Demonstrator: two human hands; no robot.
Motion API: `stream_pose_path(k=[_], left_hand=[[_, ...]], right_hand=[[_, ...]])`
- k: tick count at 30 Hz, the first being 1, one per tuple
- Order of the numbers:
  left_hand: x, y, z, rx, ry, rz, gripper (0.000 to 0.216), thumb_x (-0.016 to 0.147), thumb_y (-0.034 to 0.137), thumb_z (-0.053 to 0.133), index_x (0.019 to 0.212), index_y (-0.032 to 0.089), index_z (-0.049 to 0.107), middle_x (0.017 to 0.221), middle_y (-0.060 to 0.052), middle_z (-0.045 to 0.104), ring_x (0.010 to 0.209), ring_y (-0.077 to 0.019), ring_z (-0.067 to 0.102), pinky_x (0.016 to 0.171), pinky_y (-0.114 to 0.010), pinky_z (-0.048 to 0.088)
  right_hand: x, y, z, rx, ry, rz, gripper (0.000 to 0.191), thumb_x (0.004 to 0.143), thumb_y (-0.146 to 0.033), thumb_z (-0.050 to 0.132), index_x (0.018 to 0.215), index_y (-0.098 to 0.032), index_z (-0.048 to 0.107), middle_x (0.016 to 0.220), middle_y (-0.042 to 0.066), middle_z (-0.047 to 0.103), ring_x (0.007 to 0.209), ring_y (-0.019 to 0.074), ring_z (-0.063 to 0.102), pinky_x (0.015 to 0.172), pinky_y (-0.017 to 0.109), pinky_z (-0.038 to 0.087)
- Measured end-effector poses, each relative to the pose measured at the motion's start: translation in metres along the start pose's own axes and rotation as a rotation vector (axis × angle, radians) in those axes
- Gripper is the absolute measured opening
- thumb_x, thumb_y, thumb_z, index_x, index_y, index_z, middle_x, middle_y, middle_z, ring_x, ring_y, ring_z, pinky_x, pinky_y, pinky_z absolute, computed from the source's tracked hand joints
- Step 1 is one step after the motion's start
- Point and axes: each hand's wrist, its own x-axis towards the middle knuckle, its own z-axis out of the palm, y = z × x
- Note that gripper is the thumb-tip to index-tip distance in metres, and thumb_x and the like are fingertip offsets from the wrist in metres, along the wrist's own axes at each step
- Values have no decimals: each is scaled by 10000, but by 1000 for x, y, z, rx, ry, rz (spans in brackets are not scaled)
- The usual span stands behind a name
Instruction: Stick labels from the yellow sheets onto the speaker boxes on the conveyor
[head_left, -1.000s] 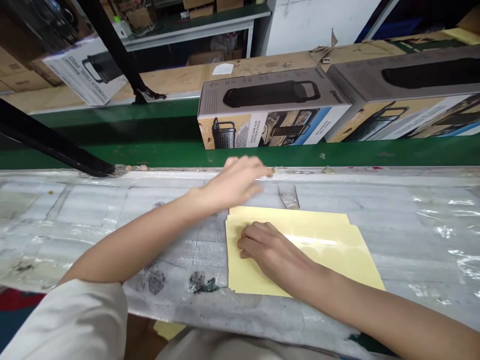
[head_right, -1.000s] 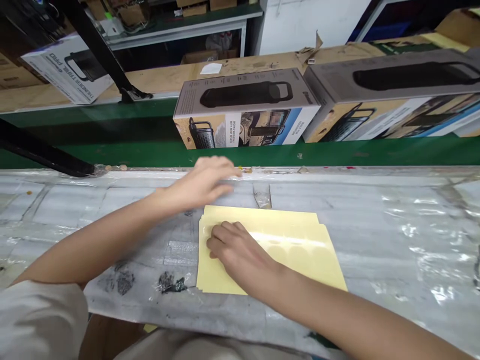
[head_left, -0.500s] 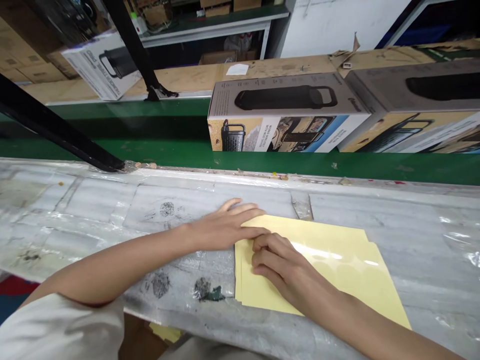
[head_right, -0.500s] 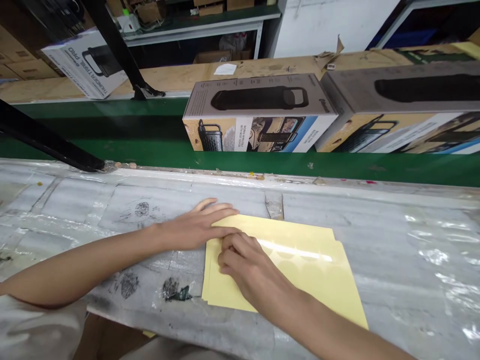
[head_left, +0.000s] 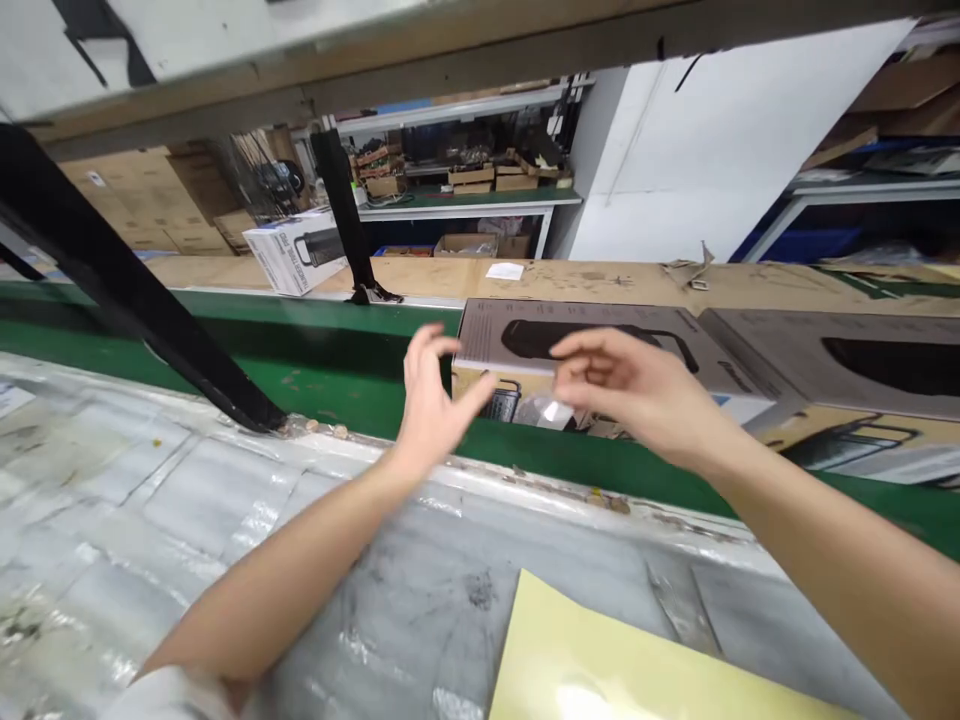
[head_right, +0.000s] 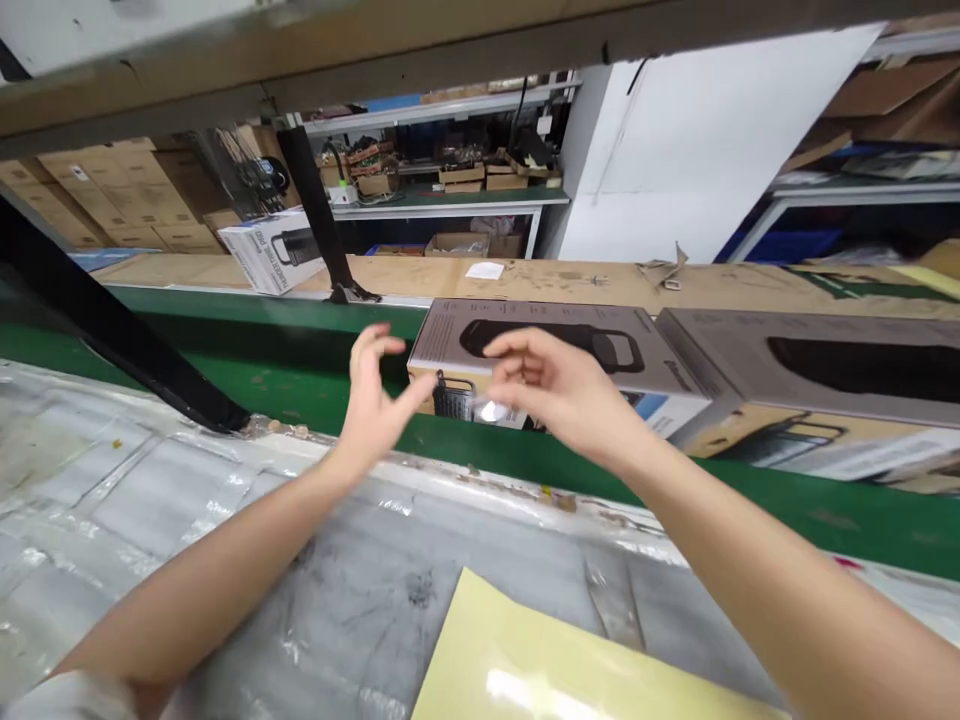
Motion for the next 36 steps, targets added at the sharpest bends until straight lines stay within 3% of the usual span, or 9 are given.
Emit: stream_pose_path(k=[4,7,11,18,25,27,31,33,36], left_hand=[[68,-28,28,-583,-209,-537,608,701,370,850,1242,186,645,1248,-139,719,1184,-327,671,1009,-430,509],[72,-41,44,-915,-223,-650,645,590,236,841,1215,187,689,1045,-76,783,961,-283,736,898,-377,541],[64,-43,48,-1018,-155,-705,625,526,178,827,1143,196,725,917,-29,781,815,-243,726,792,-336,530],[67,-43,41,-1046,-140,-715,587,511,166,828,1090,172,731,822,-19,758,715,-220,701,715,-314,504],[67,-47,38,-1043,-124,-734,617,490,160,834,1096,169,716,800,-17,746,696,-211,688,701,-305,489],[67,-49,39,-1045,-121,-729,596,488,171,826,1073,172,709,778,-9,733,679,-210,682,680,-301,479],[68,-53,40,-1000,-105,-692,533,510,199,808,1028,159,690,702,3,690,675,-233,692,657,-300,469],[68,-53,40,-961,-96,-695,537,546,181,790,1068,145,668,709,-3,688,683,-240,701,664,-306,485],[71,-49,38,-911,-66,-702,686,619,93,723,1287,151,577,831,-9,728,764,-236,734,731,-310,535]], right_hand=[[90,20,18,-14,56,-136,403,752,-425,840,1043,-226,644,846,32,713,771,217,680,697,360,558],[144,38,36,-3,-3,-184,350,720,-312,820,996,-233,620,798,-6,682,776,205,666,748,364,547],[184,57,55,-31,-72,-139,321,679,-178,791,921,-236,588,735,-37,653,728,183,642,749,340,519],[202,70,70,-183,-162,-158,329,701,-150,766,948,-245,570,749,-45,654,716,174,637,695,296,495],[200,71,70,-514,64,-226,331,737,-39,562,993,-205,691,910,39,726,851,234,670,794,360,526],[194,71,65,-555,-25,-355,388,747,-24,512,1014,-199,731,1021,73,750,978,262,674,875,394,529],[186,65,62,-792,-400,-685,422,780,-8,512,1039,-209,778,1128,91,771,1121,283,643,983,424,503],[189,58,68,-927,-472,-660,341,809,-21,550,988,-191,785,1083,109,774,1134,300,635,998,440,485],[197,49,80,-1039,-425,-431,208,876,-108,614,971,-179,785,1121,122,750,1201,332,611,1052,492,445]])
